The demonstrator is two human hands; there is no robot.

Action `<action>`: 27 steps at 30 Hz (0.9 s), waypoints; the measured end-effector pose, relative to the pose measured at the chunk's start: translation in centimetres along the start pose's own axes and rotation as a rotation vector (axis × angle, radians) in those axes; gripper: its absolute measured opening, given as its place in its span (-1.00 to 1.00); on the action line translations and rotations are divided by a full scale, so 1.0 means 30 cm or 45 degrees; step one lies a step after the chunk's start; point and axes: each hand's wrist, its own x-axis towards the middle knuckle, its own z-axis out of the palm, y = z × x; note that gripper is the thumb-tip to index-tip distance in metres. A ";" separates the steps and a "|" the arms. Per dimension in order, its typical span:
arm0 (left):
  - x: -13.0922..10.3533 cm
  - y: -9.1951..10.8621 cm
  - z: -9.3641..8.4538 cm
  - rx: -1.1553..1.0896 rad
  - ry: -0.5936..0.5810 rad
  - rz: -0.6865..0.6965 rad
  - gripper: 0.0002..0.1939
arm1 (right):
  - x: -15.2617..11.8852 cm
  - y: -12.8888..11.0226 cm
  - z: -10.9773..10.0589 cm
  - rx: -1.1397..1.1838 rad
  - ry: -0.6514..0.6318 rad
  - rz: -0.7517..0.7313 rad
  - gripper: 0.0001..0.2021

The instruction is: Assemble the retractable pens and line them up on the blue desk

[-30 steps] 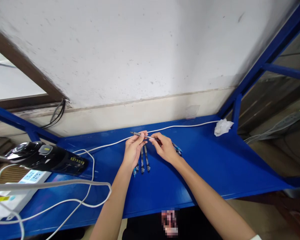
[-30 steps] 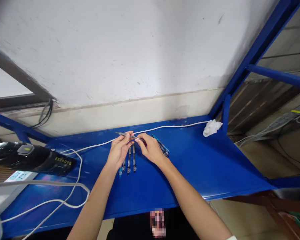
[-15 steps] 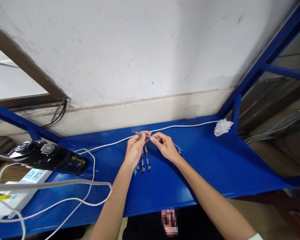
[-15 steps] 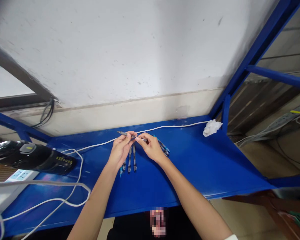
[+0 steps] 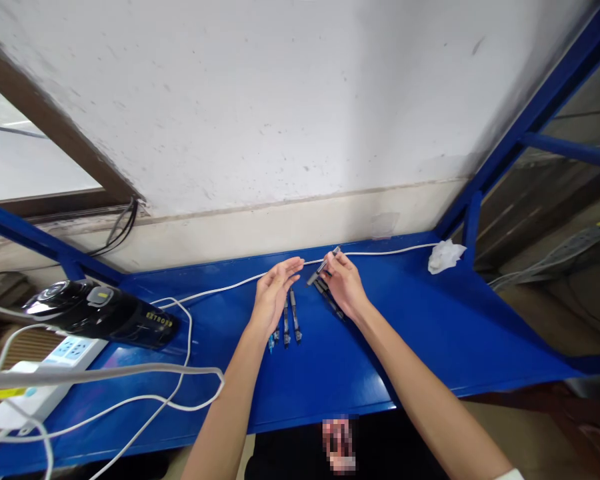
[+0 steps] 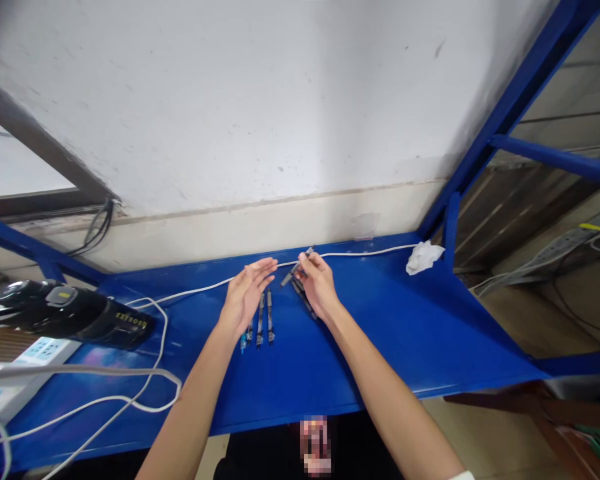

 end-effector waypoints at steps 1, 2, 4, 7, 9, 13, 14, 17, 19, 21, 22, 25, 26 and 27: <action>0.003 0.002 -0.005 -0.032 0.039 0.011 -0.48 | 0.010 -0.005 -0.008 0.001 0.005 -0.003 -0.61; 0.008 0.004 -0.012 -0.070 0.090 0.021 -0.47 | 0.018 -0.008 -0.017 0.005 -0.008 0.001 -0.62; 0.017 0.010 -0.030 -0.166 0.196 0.020 -0.49 | 0.030 -0.012 -0.031 0.056 -0.052 0.018 -0.66; 0.028 0.022 -0.059 -0.304 0.305 -0.004 -0.52 | 0.034 -0.020 -0.049 0.235 -0.084 0.062 -0.69; 0.031 0.029 -0.075 -0.360 0.331 -0.007 -0.54 | 0.031 -0.028 -0.065 0.324 -0.090 0.100 -0.65; 0.029 0.039 -0.087 -0.421 0.354 0.030 -0.56 | 0.028 -0.044 -0.110 0.428 -0.073 0.161 -0.52; 0.028 0.040 -0.086 -0.429 0.359 0.038 -0.56 | 0.029 -0.046 -0.121 0.476 -0.058 0.179 -0.51; 0.026 0.042 -0.079 -0.444 0.355 0.042 -0.57 | 0.029 -0.048 -0.143 0.654 -0.004 0.237 -0.53; 0.025 0.042 -0.075 -0.453 0.343 0.033 -0.57 | 0.027 -0.051 -0.146 0.752 0.016 0.269 -0.55; 0.025 0.042 -0.074 -0.465 0.338 0.031 -0.56 | 0.022 -0.058 -0.142 0.829 0.015 0.297 -0.55; 0.025 0.041 -0.074 -0.472 0.339 0.033 -0.56 | 0.020 -0.062 -0.139 0.866 0.015 0.314 -0.56; 0.025 0.041 -0.076 -0.488 0.346 0.043 -0.55 | 0.011 -0.076 -0.127 0.960 0.025 0.362 -0.59; 0.025 0.041 -0.076 -0.490 0.346 0.045 -0.55 | 0.009 -0.080 -0.123 0.979 0.029 0.371 -0.60; 0.025 0.042 -0.076 -0.490 0.346 0.046 -0.56 | 0.007 -0.083 -0.119 0.988 0.030 0.376 -0.60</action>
